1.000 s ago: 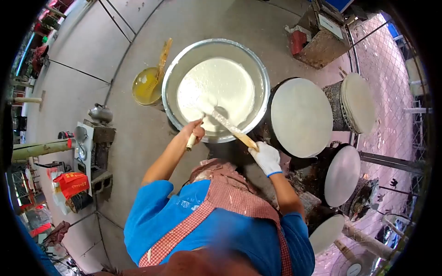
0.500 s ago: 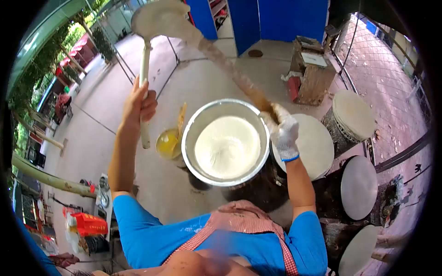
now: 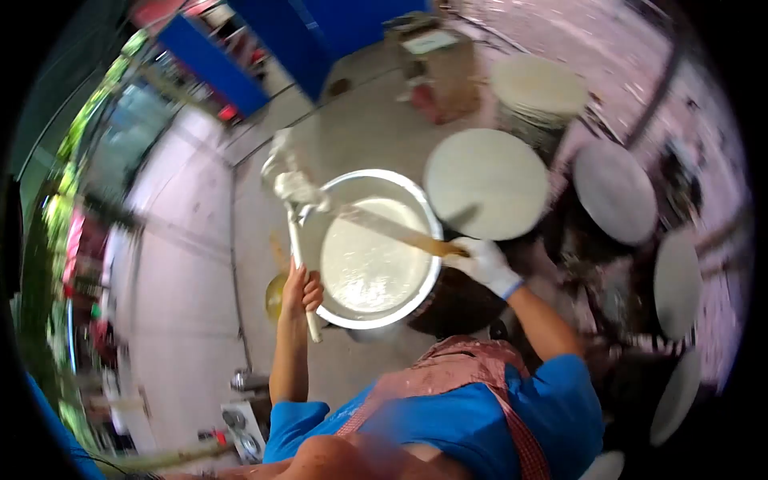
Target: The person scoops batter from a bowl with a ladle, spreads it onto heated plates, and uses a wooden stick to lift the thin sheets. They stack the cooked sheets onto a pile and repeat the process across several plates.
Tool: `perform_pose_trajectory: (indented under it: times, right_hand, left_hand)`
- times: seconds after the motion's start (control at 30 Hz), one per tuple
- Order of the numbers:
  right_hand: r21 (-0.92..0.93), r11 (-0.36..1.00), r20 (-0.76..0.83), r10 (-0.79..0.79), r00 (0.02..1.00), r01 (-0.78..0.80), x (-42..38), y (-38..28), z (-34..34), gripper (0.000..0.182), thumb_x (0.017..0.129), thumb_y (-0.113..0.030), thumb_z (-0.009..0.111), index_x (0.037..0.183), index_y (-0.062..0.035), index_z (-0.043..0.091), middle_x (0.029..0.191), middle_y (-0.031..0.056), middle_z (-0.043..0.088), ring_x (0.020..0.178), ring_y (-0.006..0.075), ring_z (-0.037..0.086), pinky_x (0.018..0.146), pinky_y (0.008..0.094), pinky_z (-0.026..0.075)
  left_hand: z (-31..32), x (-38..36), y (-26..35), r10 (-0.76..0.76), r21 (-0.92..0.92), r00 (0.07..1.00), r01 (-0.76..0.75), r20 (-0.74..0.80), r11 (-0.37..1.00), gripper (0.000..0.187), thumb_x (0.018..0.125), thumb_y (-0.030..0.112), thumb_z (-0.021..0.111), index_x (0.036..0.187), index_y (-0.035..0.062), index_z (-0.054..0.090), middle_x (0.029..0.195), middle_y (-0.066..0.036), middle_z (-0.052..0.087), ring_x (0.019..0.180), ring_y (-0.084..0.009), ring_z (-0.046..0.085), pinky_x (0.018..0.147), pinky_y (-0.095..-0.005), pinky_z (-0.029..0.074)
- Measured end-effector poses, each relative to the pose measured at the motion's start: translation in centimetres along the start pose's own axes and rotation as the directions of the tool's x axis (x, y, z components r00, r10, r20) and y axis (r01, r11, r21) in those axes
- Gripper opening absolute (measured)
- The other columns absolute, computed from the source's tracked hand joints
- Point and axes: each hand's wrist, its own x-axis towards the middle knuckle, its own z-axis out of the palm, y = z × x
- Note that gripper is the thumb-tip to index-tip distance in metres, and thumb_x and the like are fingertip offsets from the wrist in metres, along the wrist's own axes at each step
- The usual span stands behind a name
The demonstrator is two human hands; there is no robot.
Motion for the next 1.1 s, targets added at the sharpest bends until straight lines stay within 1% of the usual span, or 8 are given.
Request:
perform_pose_trajectory:
  times: [0.1, 0.17, 0.43, 0.6, 0.73, 0.87, 1.0, 1.1]
  right_hand:
    - [-0.18, 0.948, 0.079, 0.281, 0.956, -0.264, -2.7, 4.5, 0.7, 0.05, 0.076, -0.049, 0.061, 0.097, -0.0034, 0.064, 0.086, 0.0197, 0.063, 0.082, 0.0325, 0.061, 0.072, 0.0381, 0.047]
    - [-0.263, 0.882, 0.014, 0.409, 0.912, -0.391, -6.6, 6.3, -0.9, 0.053, 0.074, -0.052, 0.061, 0.093, -0.0028, 0.064, 0.085, 0.0218, 0.062, 0.083, 0.0369, 0.06, 0.072, 0.0404, 0.046]
    - [-0.2, 0.941, -0.461, 0.156, 0.874, -0.273, -18.6, 8.1, -14.4, 0.045, 0.077, -0.048, 0.062, 0.088, -0.0037, 0.064, 0.075, 0.0187, 0.062, 0.069, 0.0318, 0.062, 0.061, 0.0402, 0.046]
    - [-0.221, 0.769, -0.378, 0.5, 0.779, -0.6, -29.3, 16.9, -21.2, 0.049, 0.079, -0.052, 0.058, 0.093, -0.0048, 0.063, 0.083, 0.0207, 0.062, 0.079, 0.0353, 0.061, 0.067, 0.0411, 0.046]
    - [-0.272, 0.586, -0.464, 0.615, 0.637, -0.763, -41.7, 18.3, -26.9, 0.058, 0.076, -0.062, 0.054, 0.086, -0.0047, 0.063, 0.075, 0.0184, 0.061, 0.071, 0.0336, 0.061, 0.063, 0.0405, 0.047]
    - [-0.077, 0.342, -0.736, 0.614, 0.285, -0.937, -45.7, 19.0, -32.4, 0.044, 0.081, -0.048, 0.057, 0.093, -0.0061, 0.063, 0.083, 0.0193, 0.064, 0.08, 0.0356, 0.061, 0.069, 0.0416, 0.048]
    - [-0.123, 0.728, -0.911, 0.186, 0.367, -0.675, -41.3, 19.7, -36.5, 0.045, 0.082, -0.036, 0.059, 0.115, -0.006, 0.056, 0.102, 0.0194, 0.062, 0.093, 0.0358, 0.059, 0.079, 0.0417, 0.046]
    - [-0.342, 0.53, -0.818, 0.237, 0.523, -0.776, -33.6, 18.1, -37.9, 0.039, 0.084, -0.034, 0.055, 0.117, -0.0134, 0.055, 0.091, 0.0174, 0.062, 0.084, 0.0374, 0.059, 0.074, 0.0438, 0.047]
  left_hand:
    - [0.3, 3.7, -3.8, -0.301, -0.394, 0.934, 0.355, 0.193, 0.848, 0.024, 0.096, 0.026, 0.039, 0.119, 0.0301, 0.046, 0.059, 0.002, 0.029, 0.041, -0.0065, 0.026, 0.032, -0.0186, 0.021]
    - [5.3, 5.4, -4.2, -0.543, -0.627, 0.839, 0.432, 0.017, 0.648, 0.023, 0.096, 0.025, 0.039, 0.108, 0.0167, 0.057, 0.059, 0.001, 0.03, 0.043, -0.0066, 0.029, 0.033, -0.0182, 0.023]
    - [19.1, 10.7, -14.6, -0.236, 0.118, 0.929, 0.211, 0.286, 0.97, 0.033, 0.098, 0.028, 0.035, 0.131, 0.0337, 0.031, 0.058, 0.002, 0.03, 0.036, -0.0052, 0.025, 0.025, -0.0163, 0.02]
    - [28.3, 18.4, -27.0, -0.748, -0.348, 0.587, 0.802, 0.308, 0.485, 0.026, 0.096, 0.028, 0.04, 0.114, 0.0128, 0.052, 0.057, 0.0, 0.035, 0.04, -0.0083, 0.032, 0.033, -0.0215, 0.029]
    - [33.2, 23.5, -37.2, -0.673, -0.222, 0.248, 0.967, 0.697, 0.126, 0.038, 0.097, 0.027, 0.035, 0.121, 0.0006, 0.047, 0.06, -0.003, 0.037, 0.047, -0.0121, 0.039, 0.043, -0.0249, 0.036]
    - [42.0, 27.1, -40.4, -0.755, -0.129, 0.361, 0.928, 0.548, 0.35, 0.028, 0.097, 0.027, 0.039, 0.12, 0.015, 0.048, 0.058, -0.001, 0.034, 0.042, -0.0102, 0.031, 0.035, -0.0237, 0.028]
    - [50.2, 32.7, -42.8, -0.619, 0.512, 0.758, 0.456, 0.204, 0.728, 0.018, 0.092, 0.02, 0.048, 0.106, 0.0206, 0.036, 0.055, 0.0, 0.032, 0.036, -0.0088, 0.028, 0.03, -0.0244, 0.025]
    - [52.0, 38.1, -47.9, -0.504, 0.667, 0.851, 0.29, 0.148, 0.686, 0.025, 0.089, 0.015, 0.05, 0.108, 0.017, 0.033, 0.057, -0.004, 0.036, 0.036, -0.0124, 0.032, 0.03, -0.028, 0.026]
